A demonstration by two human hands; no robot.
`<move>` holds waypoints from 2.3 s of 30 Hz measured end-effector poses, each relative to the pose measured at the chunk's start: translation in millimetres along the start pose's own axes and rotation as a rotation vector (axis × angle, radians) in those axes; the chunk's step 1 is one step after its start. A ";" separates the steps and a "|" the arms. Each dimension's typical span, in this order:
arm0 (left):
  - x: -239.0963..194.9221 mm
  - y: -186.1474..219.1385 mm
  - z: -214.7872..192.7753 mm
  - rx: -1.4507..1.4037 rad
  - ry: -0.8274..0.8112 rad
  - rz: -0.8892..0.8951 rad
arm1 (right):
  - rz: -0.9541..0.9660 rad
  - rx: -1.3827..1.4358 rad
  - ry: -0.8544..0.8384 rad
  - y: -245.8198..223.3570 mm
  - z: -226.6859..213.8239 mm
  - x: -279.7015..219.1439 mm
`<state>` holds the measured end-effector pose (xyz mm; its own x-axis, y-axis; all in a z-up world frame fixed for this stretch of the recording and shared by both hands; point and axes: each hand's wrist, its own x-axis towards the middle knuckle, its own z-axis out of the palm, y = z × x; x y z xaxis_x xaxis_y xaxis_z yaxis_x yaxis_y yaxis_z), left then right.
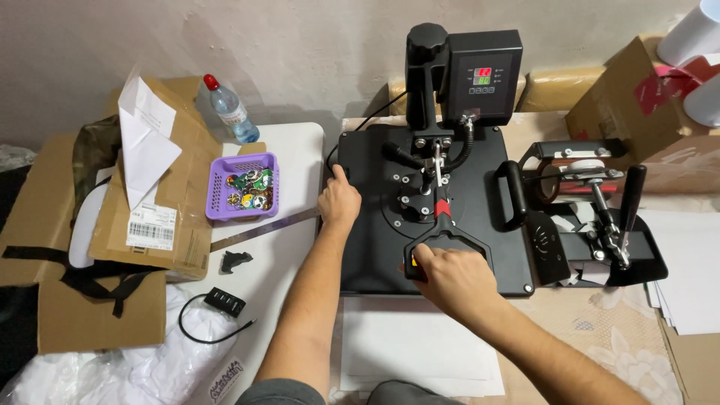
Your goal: Placing transfer paper on a heat press, covering it with a Teflon sheet, closing the press for a timed cycle, and then removing the items.
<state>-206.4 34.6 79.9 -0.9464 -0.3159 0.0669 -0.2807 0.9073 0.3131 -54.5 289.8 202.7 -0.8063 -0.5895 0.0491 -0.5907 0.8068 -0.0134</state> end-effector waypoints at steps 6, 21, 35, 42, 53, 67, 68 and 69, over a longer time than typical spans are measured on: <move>1.3 -1.3 6.6 0.012 0.019 0.011 | 0.063 -0.010 0.177 0.3 -1.7 -6.6; -9.1 1.8 -6.0 -0.090 0.057 0.016 | 0.125 -0.044 0.263 -1.9 15.3 -5.6; -15.0 3.6 -14.2 -0.109 0.028 -0.037 | 0.116 -0.114 0.729 -19.0 6.0 1.0; -13.1 6.4 -14.9 -0.149 0.044 -0.129 | 0.114 -0.173 0.581 -18.9 6.3 2.5; -14.2 4.3 -16.2 -0.136 0.076 -0.146 | 0.075 -0.178 0.633 -19.8 -0.6 2.9; -7.3 -3.4 -11.4 -0.173 0.050 -0.074 | 0.106 -0.197 0.671 -9.9 30.0 11.3; -10.1 -2.9 -9.7 -0.182 0.044 -0.065 | 0.116 -0.194 0.633 -8.3 36.7 9.0; -13.5 -2.8 -11.7 -0.183 0.036 -0.059 | 0.125 -0.197 0.628 -10.1 36.5 8.0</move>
<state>-191.0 33.0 89.3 -0.9220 -0.3795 0.0764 -0.2984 0.8224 0.4844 -56.2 275.5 166.7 -0.6613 -0.4044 0.6317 -0.4296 0.8946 0.1229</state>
